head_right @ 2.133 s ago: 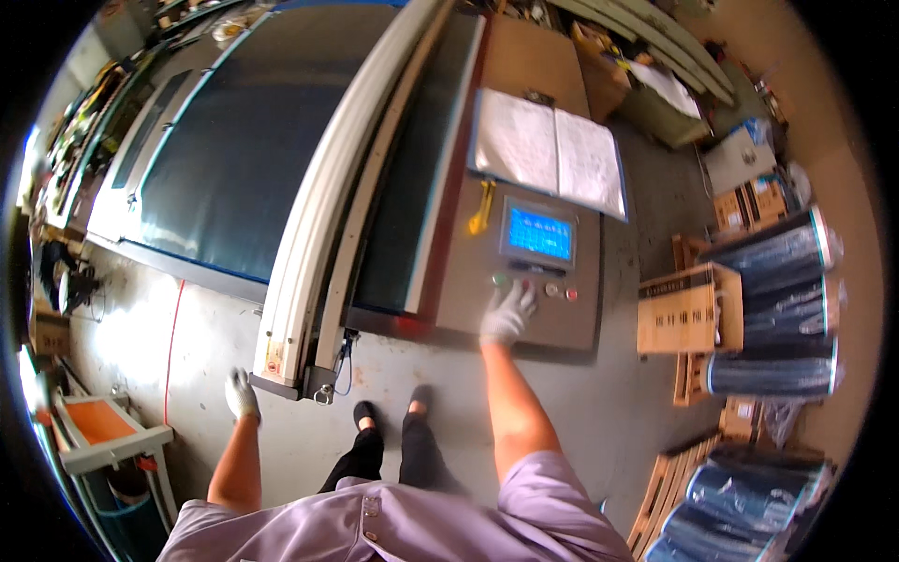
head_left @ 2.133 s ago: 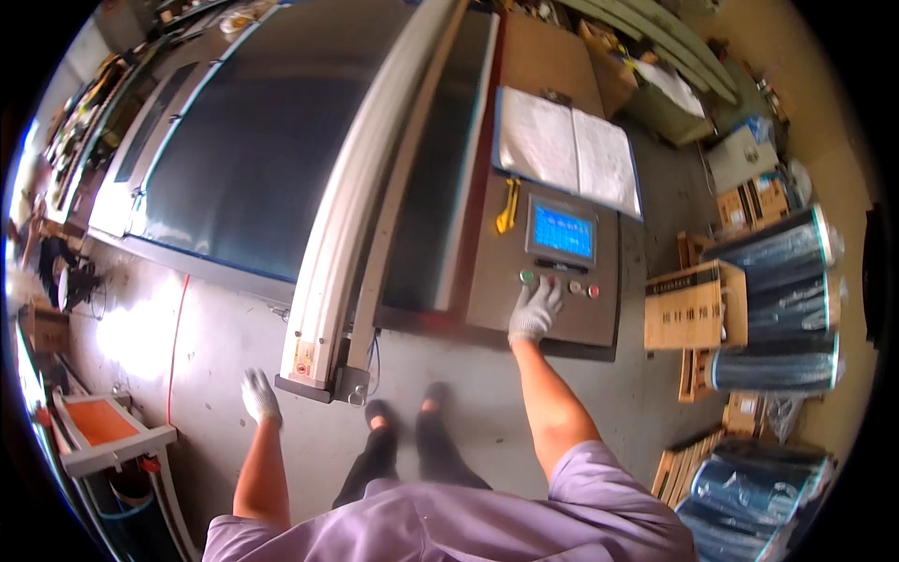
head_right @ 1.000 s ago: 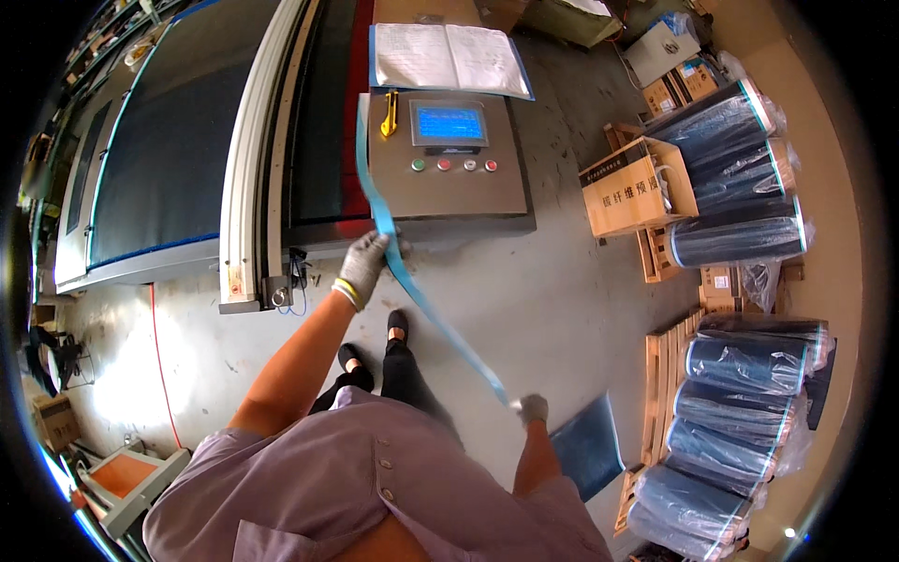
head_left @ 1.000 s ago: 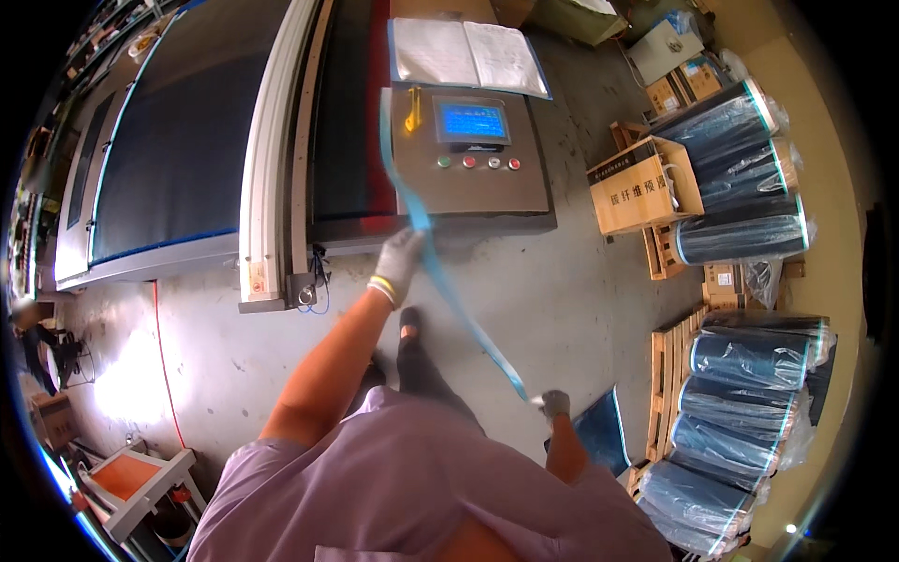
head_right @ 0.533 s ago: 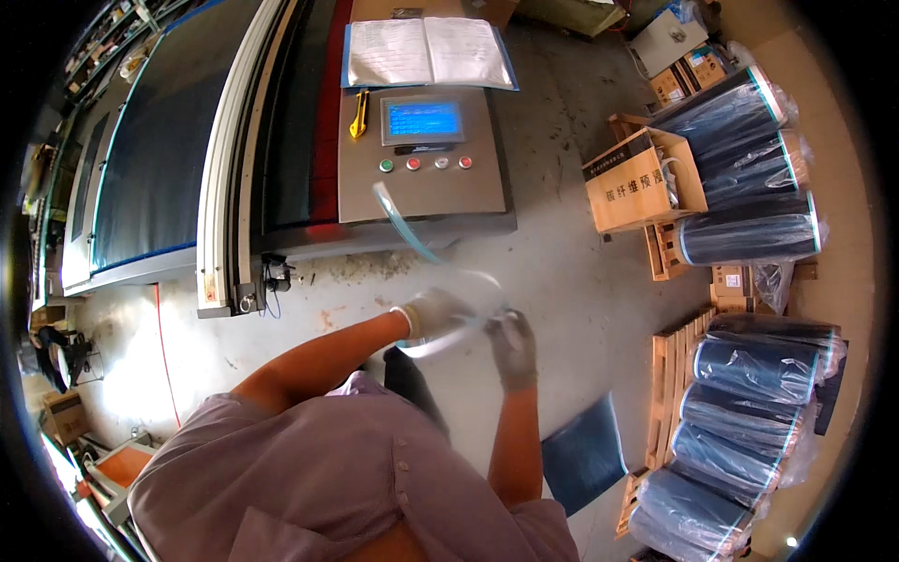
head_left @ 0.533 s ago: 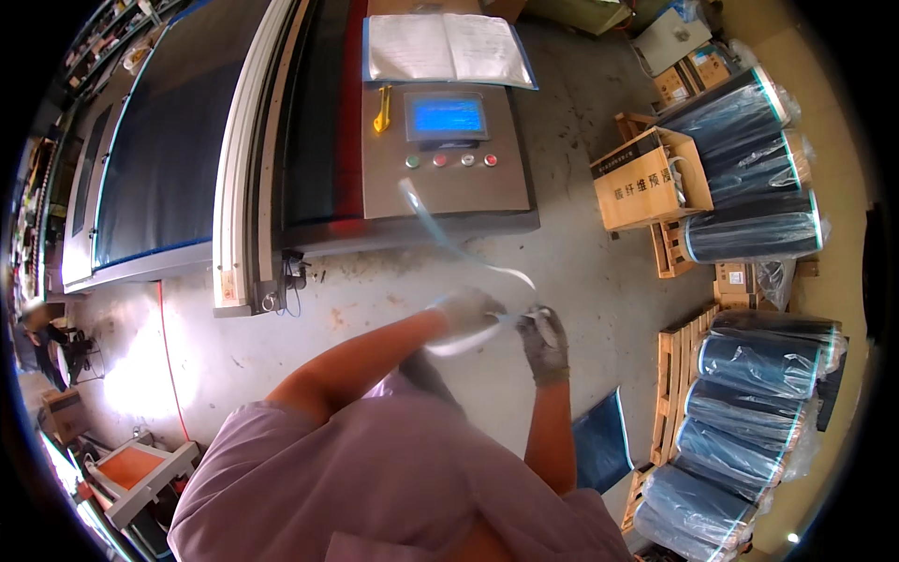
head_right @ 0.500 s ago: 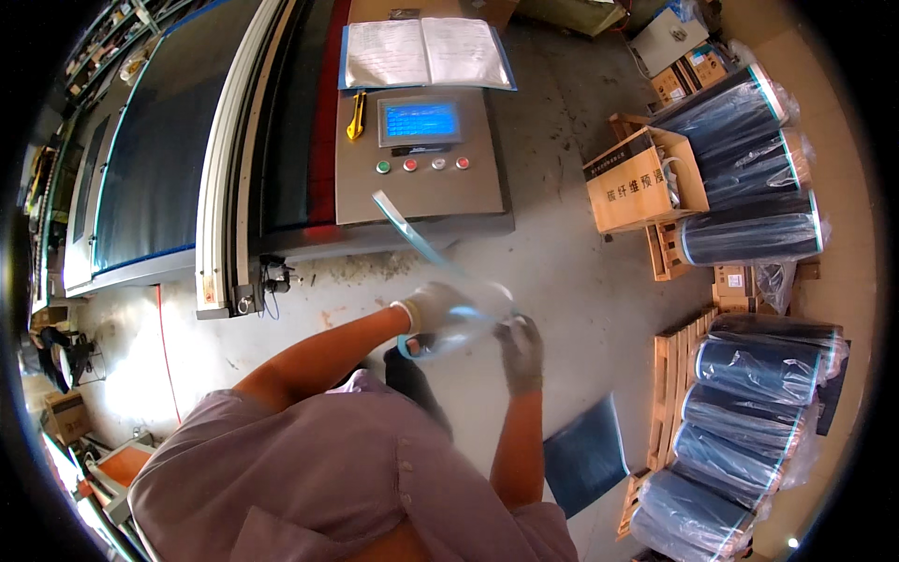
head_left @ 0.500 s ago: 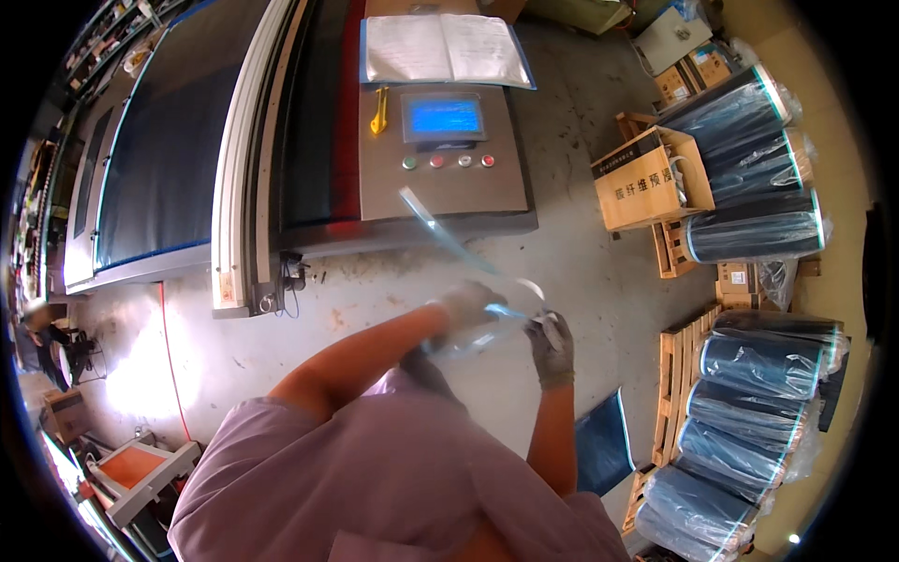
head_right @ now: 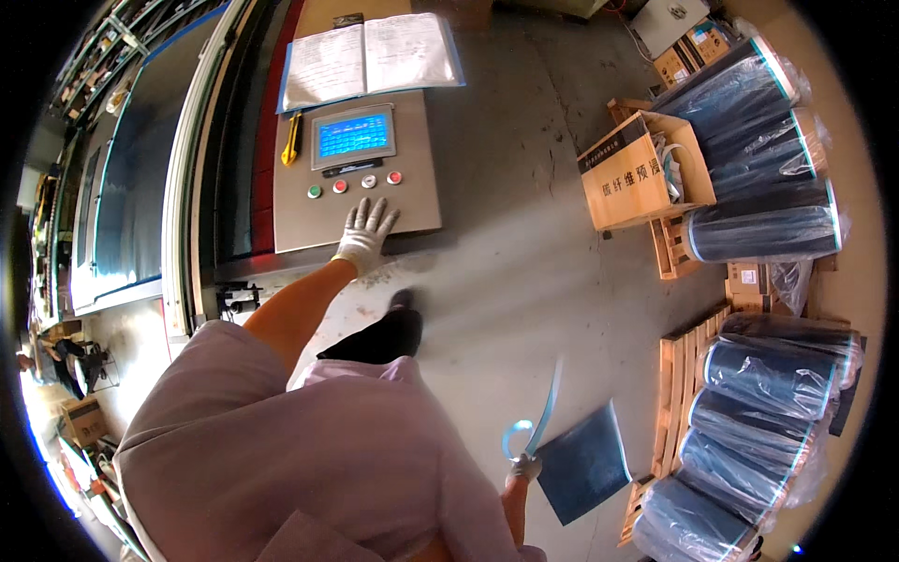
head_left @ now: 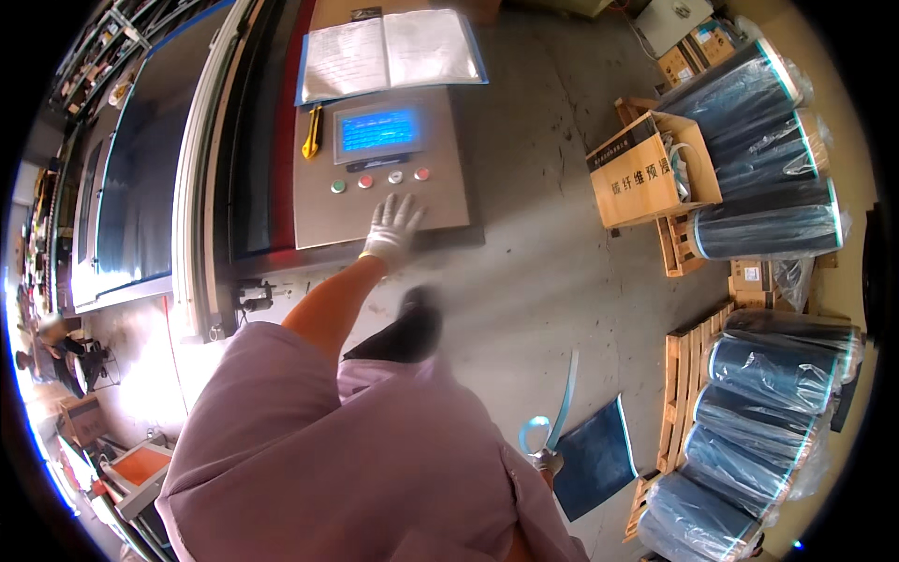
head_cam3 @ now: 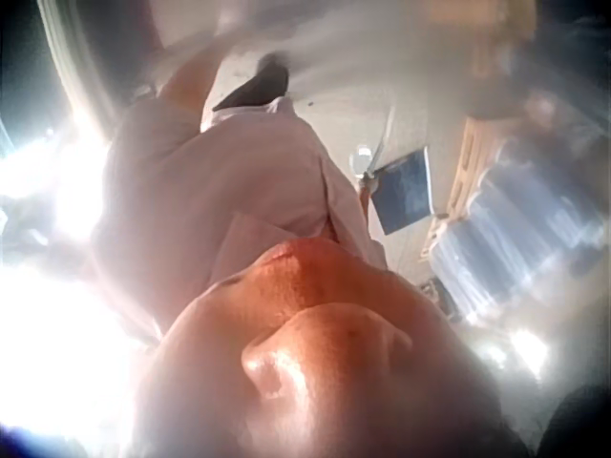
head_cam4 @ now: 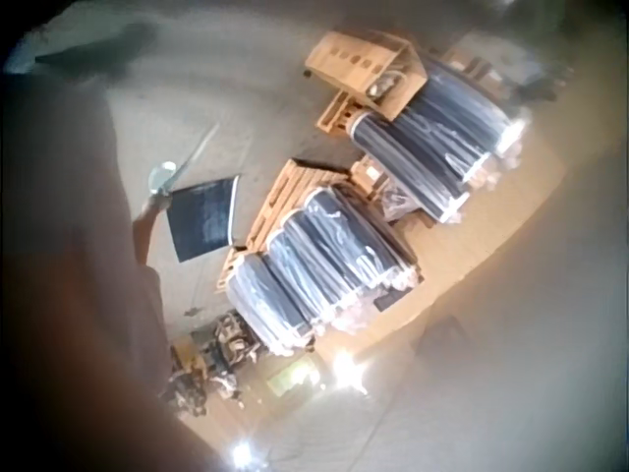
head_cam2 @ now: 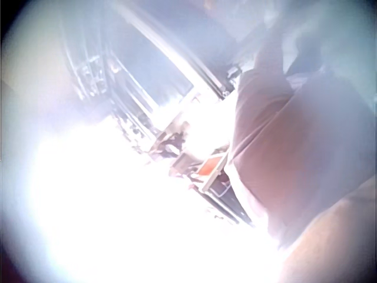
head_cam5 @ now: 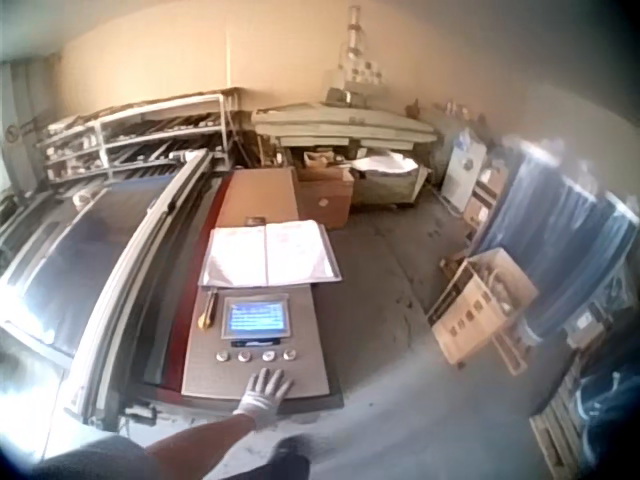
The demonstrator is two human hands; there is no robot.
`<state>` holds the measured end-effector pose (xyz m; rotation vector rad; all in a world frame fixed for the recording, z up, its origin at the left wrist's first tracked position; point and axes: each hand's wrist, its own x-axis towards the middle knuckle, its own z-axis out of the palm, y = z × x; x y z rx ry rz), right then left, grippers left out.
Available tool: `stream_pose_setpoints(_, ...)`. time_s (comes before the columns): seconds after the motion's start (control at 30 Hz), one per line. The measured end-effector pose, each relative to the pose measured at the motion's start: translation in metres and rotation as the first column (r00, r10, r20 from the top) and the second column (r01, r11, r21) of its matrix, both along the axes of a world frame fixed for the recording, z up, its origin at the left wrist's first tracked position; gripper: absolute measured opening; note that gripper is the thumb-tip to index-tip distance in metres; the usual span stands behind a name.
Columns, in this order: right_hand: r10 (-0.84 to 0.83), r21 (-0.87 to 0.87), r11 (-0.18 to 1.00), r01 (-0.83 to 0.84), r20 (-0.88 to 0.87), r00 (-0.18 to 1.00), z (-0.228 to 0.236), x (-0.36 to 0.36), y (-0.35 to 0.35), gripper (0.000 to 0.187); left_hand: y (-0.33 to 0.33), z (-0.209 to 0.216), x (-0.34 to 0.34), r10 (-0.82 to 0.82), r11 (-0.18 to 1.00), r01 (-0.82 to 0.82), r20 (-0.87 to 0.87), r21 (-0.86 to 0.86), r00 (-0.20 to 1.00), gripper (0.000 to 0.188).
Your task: The person places a large solar panel onto a cutting machine and operates the control panel to cut the panel. They then remove the cut section, mark the remaining panel with a marker, and place the piece on a nearby table.
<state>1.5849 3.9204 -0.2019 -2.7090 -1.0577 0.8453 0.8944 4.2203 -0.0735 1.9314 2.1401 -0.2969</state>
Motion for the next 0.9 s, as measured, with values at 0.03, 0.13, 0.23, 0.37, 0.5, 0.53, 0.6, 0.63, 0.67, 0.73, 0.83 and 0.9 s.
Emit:
stream_pose_setpoints(0.03,0.009,0.046,0.999,-0.007,-0.045,0.999,-0.002,0.006,0.01,0.038,0.007,0.005,0.004,-0.003,1.0,0.002,0.005,0.029,1.0,0.105)
stream_pose_setpoints(0.13,0.02,0.193,0.981,0.015,-0.176,0.984,-0.013,0.01,0.046,0.037,0.024,0.026,0.013,-0.015,0.994,0.012,-0.021,-0.112,1.0,0.096)
stream_pose_setpoints(0.23,-0.423,0.184,0.82,0.542,-0.444,0.79,0.058,-0.038,0.167,0.033,0.011,0.034,0.007,-0.026,0.989,0.018,-0.054,-0.145,0.998,0.099)
stream_pose_setpoints(0.37,-0.214,0.3,0.913,0.277,-0.226,0.95,0.054,0.035,0.273,0.024,0.029,0.031,0.017,-0.04,0.993,0.044,0.04,-0.11,0.998,0.103)
stream_pose_setpoints(0.5,-0.202,0.406,0.807,0.429,-0.493,0.846,0.151,0.041,0.462,0.024,0.03,0.044,0.026,0.044,0.976,-0.048,-0.023,-0.214,0.999,0.113)
stream_pose_setpoints(0.53,-0.159,0.448,0.786,0.427,-0.52,0.839,0.175,0.041,0.504,0.026,0.039,0.053,0.032,0.067,0.964,-0.075,-0.038,-0.254,0.997,0.114)
stream_pose_setpoints(0.6,-0.036,0.551,0.745,0.376,-0.529,0.848,0.226,0.035,0.582,0.028,0.05,0.065,0.042,0.139,0.934,-0.156,-0.075,-0.322,0.987,0.116)
stream_pose_setpoints(0.63,0.057,0.643,0.719,0.262,-0.431,0.9,0.246,0.037,0.618,0.028,0.057,0.061,0.049,0.181,0.91,-0.221,-0.141,-0.352,0.973,0.121)
stream_pose_setpoints(0.67,0.152,0.72,0.68,0.137,-0.321,0.935,0.263,0.038,0.657,0.028,0.06,0.053,0.054,0.244,0.889,-0.298,-0.189,-0.348,0.951,0.125)
stream_pose_setpoints(0.73,0.164,0.663,0.557,0.5,-0.679,0.716,0.298,0.032,0.743,0.027,0.05,0.02,0.062,0.382,0.842,-0.457,-0.282,-0.286,0.88,0.133)
stream_pose_setpoints(0.83,0.276,0.807,0.436,0.399,-0.542,0.794,0.307,0.062,0.868,0.027,0.071,0.012,0.091,0.665,0.642,-0.711,-0.253,-0.287,0.702,0.133)
stream_pose_setpoints(0.9,0.34,0.856,0.374,0.356,-0.484,0.806,0.304,0.079,0.939,0.026,0.094,0.019,0.114,0.728,0.562,-0.772,-0.265,-0.298,0.632,0.13)
